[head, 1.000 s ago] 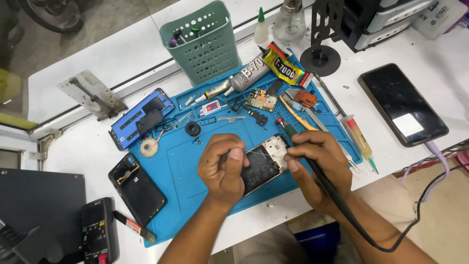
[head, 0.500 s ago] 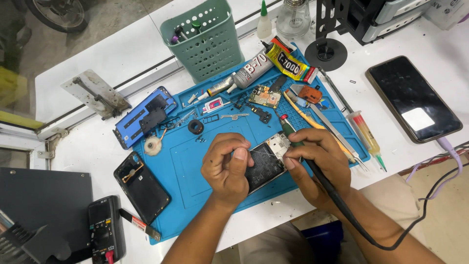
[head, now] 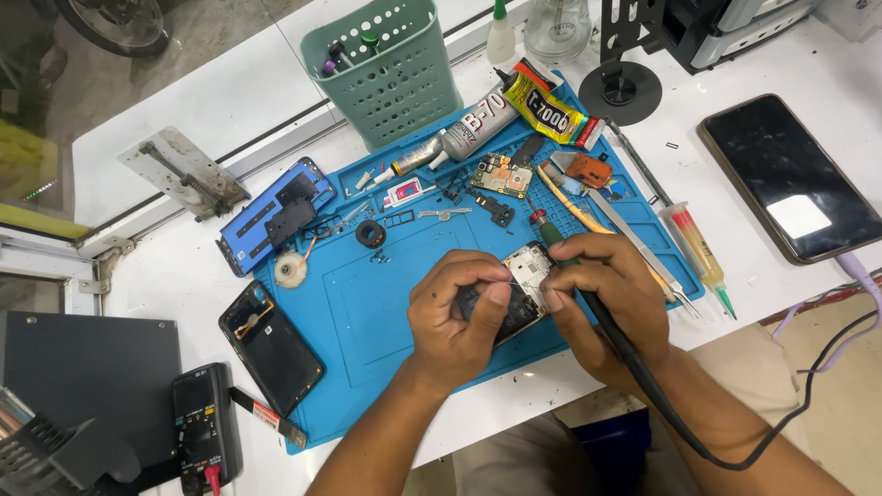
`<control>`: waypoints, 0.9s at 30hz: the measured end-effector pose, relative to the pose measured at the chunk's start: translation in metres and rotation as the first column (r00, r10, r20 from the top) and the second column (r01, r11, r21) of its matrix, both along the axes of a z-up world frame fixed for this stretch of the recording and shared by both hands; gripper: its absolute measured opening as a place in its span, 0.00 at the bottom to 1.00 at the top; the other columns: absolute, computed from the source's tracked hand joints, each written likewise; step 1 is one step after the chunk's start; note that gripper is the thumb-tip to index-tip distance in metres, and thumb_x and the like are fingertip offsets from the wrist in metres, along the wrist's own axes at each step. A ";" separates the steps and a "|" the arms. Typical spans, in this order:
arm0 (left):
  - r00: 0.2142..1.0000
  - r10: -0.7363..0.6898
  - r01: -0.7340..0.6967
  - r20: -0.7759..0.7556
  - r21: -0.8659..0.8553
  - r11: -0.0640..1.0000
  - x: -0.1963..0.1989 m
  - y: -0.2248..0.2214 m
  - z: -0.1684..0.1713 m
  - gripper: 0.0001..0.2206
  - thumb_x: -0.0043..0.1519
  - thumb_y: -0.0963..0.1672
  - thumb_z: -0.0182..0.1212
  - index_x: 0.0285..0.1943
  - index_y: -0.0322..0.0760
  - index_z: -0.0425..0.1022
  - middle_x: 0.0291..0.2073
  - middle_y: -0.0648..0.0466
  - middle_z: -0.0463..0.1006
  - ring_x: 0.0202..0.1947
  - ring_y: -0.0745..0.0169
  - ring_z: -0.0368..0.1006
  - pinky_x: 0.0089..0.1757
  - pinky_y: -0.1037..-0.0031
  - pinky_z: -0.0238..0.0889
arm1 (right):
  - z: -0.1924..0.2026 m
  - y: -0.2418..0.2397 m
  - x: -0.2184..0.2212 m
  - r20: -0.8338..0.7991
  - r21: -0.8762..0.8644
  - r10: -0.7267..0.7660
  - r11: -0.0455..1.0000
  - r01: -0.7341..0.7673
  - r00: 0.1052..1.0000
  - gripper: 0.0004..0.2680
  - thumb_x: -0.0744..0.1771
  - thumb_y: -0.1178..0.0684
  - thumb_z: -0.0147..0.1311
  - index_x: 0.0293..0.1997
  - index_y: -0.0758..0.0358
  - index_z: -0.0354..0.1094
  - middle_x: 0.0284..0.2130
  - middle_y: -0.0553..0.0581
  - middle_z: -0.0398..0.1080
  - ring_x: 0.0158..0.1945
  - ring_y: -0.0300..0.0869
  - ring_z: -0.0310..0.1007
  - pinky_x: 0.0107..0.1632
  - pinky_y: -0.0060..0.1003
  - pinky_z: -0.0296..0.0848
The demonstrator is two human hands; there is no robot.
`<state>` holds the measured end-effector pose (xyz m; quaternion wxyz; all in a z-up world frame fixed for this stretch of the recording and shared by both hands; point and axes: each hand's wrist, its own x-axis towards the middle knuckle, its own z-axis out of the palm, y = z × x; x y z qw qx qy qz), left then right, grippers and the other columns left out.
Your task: Using a soldering iron to repair or modify internal components on a mobile phone motherboard.
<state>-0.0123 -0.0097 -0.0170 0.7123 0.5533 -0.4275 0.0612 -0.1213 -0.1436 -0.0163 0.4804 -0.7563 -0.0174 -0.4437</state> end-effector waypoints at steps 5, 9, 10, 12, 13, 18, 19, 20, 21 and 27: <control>1.000 0.006 -0.007 0.007 0.034 0.999 -0.001 0.000 0.000 0.05 0.63 0.40 0.64 0.39 0.30 0.80 0.30 0.47 0.82 0.24 0.67 0.70 0.28 0.74 0.70 | -0.001 0.000 0.001 -0.012 -0.006 -0.006 1.000 0.006 1.000 0.01 0.67 0.61 0.57 0.37 0.66 0.73 0.43 0.66 0.71 0.31 0.48 0.79 0.36 0.42 0.77; 0.999 0.039 -0.041 0.035 0.052 0.998 0.001 0.001 0.005 0.05 0.64 0.41 0.64 0.39 0.30 0.80 0.30 0.47 0.82 0.23 0.66 0.71 0.28 0.74 0.71 | -0.001 -0.001 0.000 -0.032 0.002 0.008 1.000 -0.008 0.999 0.01 0.66 0.62 0.56 0.37 0.66 0.73 0.43 0.67 0.71 0.30 0.48 0.79 0.35 0.42 0.77; 0.999 0.033 -0.035 0.036 0.051 0.998 0.002 0.002 0.002 0.05 0.64 0.41 0.64 0.39 0.30 0.80 0.30 0.47 0.82 0.23 0.66 0.71 0.28 0.74 0.71 | 0.000 -0.001 0.000 -0.031 0.001 0.003 1.000 -0.003 1.000 0.01 0.66 0.62 0.56 0.37 0.66 0.73 0.43 0.67 0.71 0.30 0.48 0.79 0.35 0.42 0.77; 0.999 0.039 -0.039 0.011 0.038 0.999 0.005 0.004 -0.003 0.07 0.66 0.41 0.60 0.39 0.29 0.80 0.28 0.47 0.81 0.20 0.66 0.72 0.26 0.73 0.71 | 0.000 -0.002 0.000 -0.026 0.022 -0.001 1.000 0.002 1.000 0.01 0.67 0.61 0.56 0.39 0.66 0.73 0.44 0.66 0.72 0.33 0.49 0.81 0.36 0.41 0.79; 0.999 0.033 -0.034 0.011 0.039 0.999 0.007 0.003 -0.004 0.07 0.66 0.41 0.60 0.39 0.29 0.80 0.28 0.47 0.81 0.20 0.66 0.72 0.26 0.73 0.71 | -0.004 -0.002 -0.001 -0.027 0.023 -0.007 1.000 0.008 1.000 0.01 0.67 0.61 0.56 0.39 0.66 0.73 0.44 0.66 0.72 0.33 0.49 0.81 0.36 0.41 0.79; 0.981 0.192 -0.196 0.041 0.176 0.965 0.023 0.003 -0.006 0.09 0.68 0.42 0.60 0.38 0.29 0.80 0.22 0.49 0.77 0.20 0.68 0.69 0.26 0.75 0.68 | -0.007 -0.011 0.000 0.030 0.465 0.123 0.877 -0.123 0.992 0.09 0.69 0.65 0.48 0.51 0.72 0.50 0.49 0.75 0.70 0.35 0.47 0.79 0.35 0.38 0.81; 0.980 0.193 -0.197 0.041 0.179 0.964 0.021 0.005 -0.010 0.09 0.68 0.42 0.60 0.38 0.29 0.80 0.22 0.49 0.77 0.20 0.68 0.69 0.26 0.75 0.68 | -0.007 -0.013 -0.003 0.030 0.467 0.125 0.876 -0.124 0.992 0.09 0.69 0.65 0.48 0.51 0.72 0.50 0.49 0.75 0.70 0.35 0.47 0.79 0.35 0.38 0.81; 0.972 0.235 -0.224 -0.002 0.292 0.930 0.021 0.006 -0.013 0.08 0.66 0.43 0.60 0.38 0.31 0.79 0.25 0.52 0.77 0.24 0.69 0.68 0.29 0.75 0.67 | -0.006 -0.015 -0.005 -0.014 0.539 0.129 0.836 -0.101 0.992 0.09 0.69 0.65 0.48 0.50 0.66 0.49 0.50 0.78 0.71 0.35 0.48 0.80 0.34 0.36 0.81; 0.959 0.280 -0.241 -0.041 0.403 0.883 0.021 0.007 -0.016 0.07 0.65 0.43 0.60 0.38 0.34 0.79 0.28 0.56 0.77 0.28 0.69 0.68 0.32 0.75 0.66 | -0.005 -0.017 -0.007 -0.057 0.607 0.136 0.791 -0.074 0.989 0.10 0.70 0.66 0.47 0.50 0.60 0.48 0.51 0.80 0.72 0.35 0.49 0.80 0.32 0.35 0.82; 0.957 0.290 -0.244 -0.011 0.510 0.825 0.026 0.005 -0.025 0.05 0.63 0.42 0.62 0.36 0.37 0.80 0.25 0.58 0.76 0.24 0.71 0.65 0.29 0.76 0.63 | -0.012 -0.018 -0.023 -0.284 0.436 0.010 0.892 0.120 0.959 0.07 0.69 0.60 0.52 0.49 0.66 0.58 0.48 0.69 0.77 0.41 0.48 0.84 0.31 0.27 0.78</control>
